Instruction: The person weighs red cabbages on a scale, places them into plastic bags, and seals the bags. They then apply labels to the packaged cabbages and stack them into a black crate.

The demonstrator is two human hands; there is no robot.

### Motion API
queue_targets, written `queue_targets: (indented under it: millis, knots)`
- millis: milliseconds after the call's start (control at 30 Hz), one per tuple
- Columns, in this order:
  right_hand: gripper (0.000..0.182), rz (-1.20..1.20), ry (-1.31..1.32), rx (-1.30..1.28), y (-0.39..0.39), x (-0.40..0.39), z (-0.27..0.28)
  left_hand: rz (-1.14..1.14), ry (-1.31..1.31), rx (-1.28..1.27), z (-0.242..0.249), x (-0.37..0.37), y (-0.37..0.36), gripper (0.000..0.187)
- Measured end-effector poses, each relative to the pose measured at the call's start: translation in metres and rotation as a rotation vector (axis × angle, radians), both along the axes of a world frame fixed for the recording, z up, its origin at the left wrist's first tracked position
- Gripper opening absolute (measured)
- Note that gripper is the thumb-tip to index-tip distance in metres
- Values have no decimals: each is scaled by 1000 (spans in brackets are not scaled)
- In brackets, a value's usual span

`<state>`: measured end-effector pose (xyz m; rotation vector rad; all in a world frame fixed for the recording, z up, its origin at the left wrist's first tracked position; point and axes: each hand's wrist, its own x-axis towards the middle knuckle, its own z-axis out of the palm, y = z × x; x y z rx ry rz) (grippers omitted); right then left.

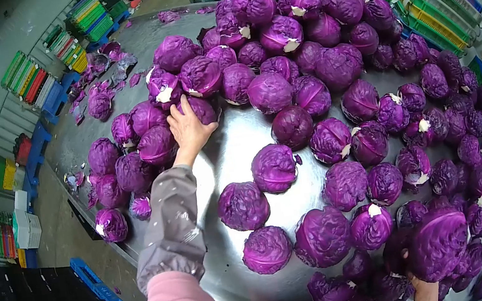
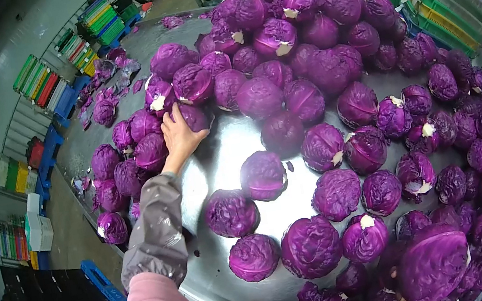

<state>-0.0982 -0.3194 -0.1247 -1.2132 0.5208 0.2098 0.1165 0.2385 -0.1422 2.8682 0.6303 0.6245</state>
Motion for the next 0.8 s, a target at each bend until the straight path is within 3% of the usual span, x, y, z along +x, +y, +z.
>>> queue_targets:
  millis: [133, 467, 567, 600, 667, 700, 800]
  knots:
    - [65, 17, 13, -84, -4, -2, -6, 53, 13, 53, -9, 7, -14, 104]
    - [61, 84, 50, -332, -16, -5, -19, 30, -158, -214, -11, -20, -20, 87]
    - [60, 119, 38, -405, -25, -10, -20, -4, -496, -1071, -17, -31, -18, 83]
    - [60, 128, 29, -435, -29, -13, -21, 41, -447, -1479, 16, -50, -35, 83]
    - [60, 166, -1, -517, -36, -20, -23, -42, -356, -1953, 19, -69, -31, 83]
    - [59, 199, -27, -586, -41, -24, -23, -185, -399, -2112, 36, -83, -44, 83]
    - [59, 392, -200, -973, -57, -41, -26, -300, -387, -2493, 58, -111, -68, 87]
